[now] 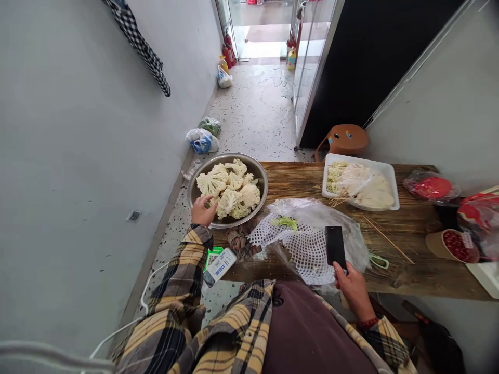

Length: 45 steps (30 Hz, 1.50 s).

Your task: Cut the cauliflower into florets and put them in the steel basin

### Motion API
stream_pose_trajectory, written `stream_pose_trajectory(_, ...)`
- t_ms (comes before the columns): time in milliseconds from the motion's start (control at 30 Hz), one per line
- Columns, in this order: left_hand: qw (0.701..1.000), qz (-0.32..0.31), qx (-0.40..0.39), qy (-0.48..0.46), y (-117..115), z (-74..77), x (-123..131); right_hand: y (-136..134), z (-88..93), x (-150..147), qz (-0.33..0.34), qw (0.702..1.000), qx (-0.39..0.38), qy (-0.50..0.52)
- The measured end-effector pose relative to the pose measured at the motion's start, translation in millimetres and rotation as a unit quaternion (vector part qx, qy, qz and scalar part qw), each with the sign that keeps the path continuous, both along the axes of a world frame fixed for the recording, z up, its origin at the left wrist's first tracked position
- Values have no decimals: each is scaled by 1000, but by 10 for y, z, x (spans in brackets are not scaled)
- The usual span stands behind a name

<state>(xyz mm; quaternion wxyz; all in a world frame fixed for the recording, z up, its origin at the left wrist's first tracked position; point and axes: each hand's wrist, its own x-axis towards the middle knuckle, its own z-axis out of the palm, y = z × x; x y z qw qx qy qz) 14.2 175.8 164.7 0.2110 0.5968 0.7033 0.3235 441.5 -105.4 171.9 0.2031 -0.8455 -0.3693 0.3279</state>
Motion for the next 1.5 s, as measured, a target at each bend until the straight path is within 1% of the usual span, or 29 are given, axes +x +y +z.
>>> stream_pose_trajectory(67,992,-70,-26,105,-79,89,96,25,31,27,-2,1000,3,-12)
stream_pose_trajectory(133,982,-104,-24,158,-163,189,269,39,58,80,4,1000,4,-21)
stream_pose_trajectory(200,982,-110,0,154,-243,262,531,40,69,164,25,999,1,-38)
stream_pose_trajectory(233,982,-125,8,138,-285,275,697,36,68,214,40,998,-2,-51)
stream_pose_trajectory(267,979,-163,6,118,-332,268,884,30,66,268,58,996,-5,-65)
stream_pose_trajectory(300,968,-229,-7,97,-383,238,1088,25,65,324,76,994,-8,-81)
stream_pose_trajectory(333,943,-321,-32,78,-436,184,1301,22,66,381,91,991,-11,-100)
stream_pose_trajectory(367,903,-422,-58,63,-487,109,1515,25,72,441,102,988,-13,-119)
stream_pose_trajectory(400,858,-503,-77,62,-529,17,1719,36,84,503,109,984,-14,-137)
stream_pose_trajectory(433,834,-539,-87,77,-560,-86,1905,57,102,568,111,982,-15,-154)
stream_pose_trajectory(467,833,-536,-94,102,-577,-192,2067,86,127,635,107,980,-16,-169)
stream_pose_trajectory(500,839,-517,-102,134,-582,-294,2202,123,158,702,98,978,-17,-183)
stream_pose_trajectory(567,846,-482,-120,191,-569,-462,2390,204,227,830,62,976,-18,-207)
stream_pose_trajectory(633,841,-469,-141,230,-556,-572,2492,272,290,925,19,975,-10,-219)
stream_pose_trajectory(700,833,-467,-157,250,-571,-633,2540,302,328,966,-8,979,12,-202)
stream_pose_trajectory(800,831,-462,-176,256,-620,-661,2549,261,329,923,-29,987,53,-148)
stream_pose_trajectory(867,834,-453,-183,257,-616,-640,2504,187,310,858,-38,990,73,-115)
stream_pose_trajectory(900,839,-449,-179,252,-592,-618,2461,141,301,828,-43,991,80,-100)
stream_pose_trajectory(933,851,-440,-170,234,-555,-589,2403,93,294,802,-48,991,85,-86)
stream_pose_trajectory(1000,890,-405,-140,153,-457,-519,2260,-6,289,771,-58,992,88,-63)
stream_pose_trajectory(1067,927,-354,-122,27,-378,-451,2127,-92,288,764,-65,993,83,-50)
stream_pose_trajectory(1100,935,-331,-124,-33,-363,-424,2088,-127,286,764,-66,994,78,-49)
stream_pose_trajectory(1133,935,-319,-135,-72,-370,-407,2078,-153,282,765,-65,994,71,-49)
stream_pose_trajectory(1167,932,-318,-151,-90,-400,-400,2101,-170,276,763,-63,995,64,-48)
stream_pose_trajectory(1233,919,-346,-179,-57,-514,-421,2240,-177,259,751,-62,996,52,-45)
stream_pose_trajectory(1300,902,-386,-191,25,-665,-479,2448,-157,242,726,-58,996,52,-35)
stream_pose_trajectory(1400,892,-394,-200,92,-871,-593,2695,-127,222,688,-41,997,60,-27)
stream_pose_trajectory(1467,882,-395,-214,144,-963,-660,2745,-135,207,683,-27,998,52,-24)
stream_pose_trajectory(1500,881,-390,-222,151,-992,-690,2739,-151,197,690,-22,998,46,-24)
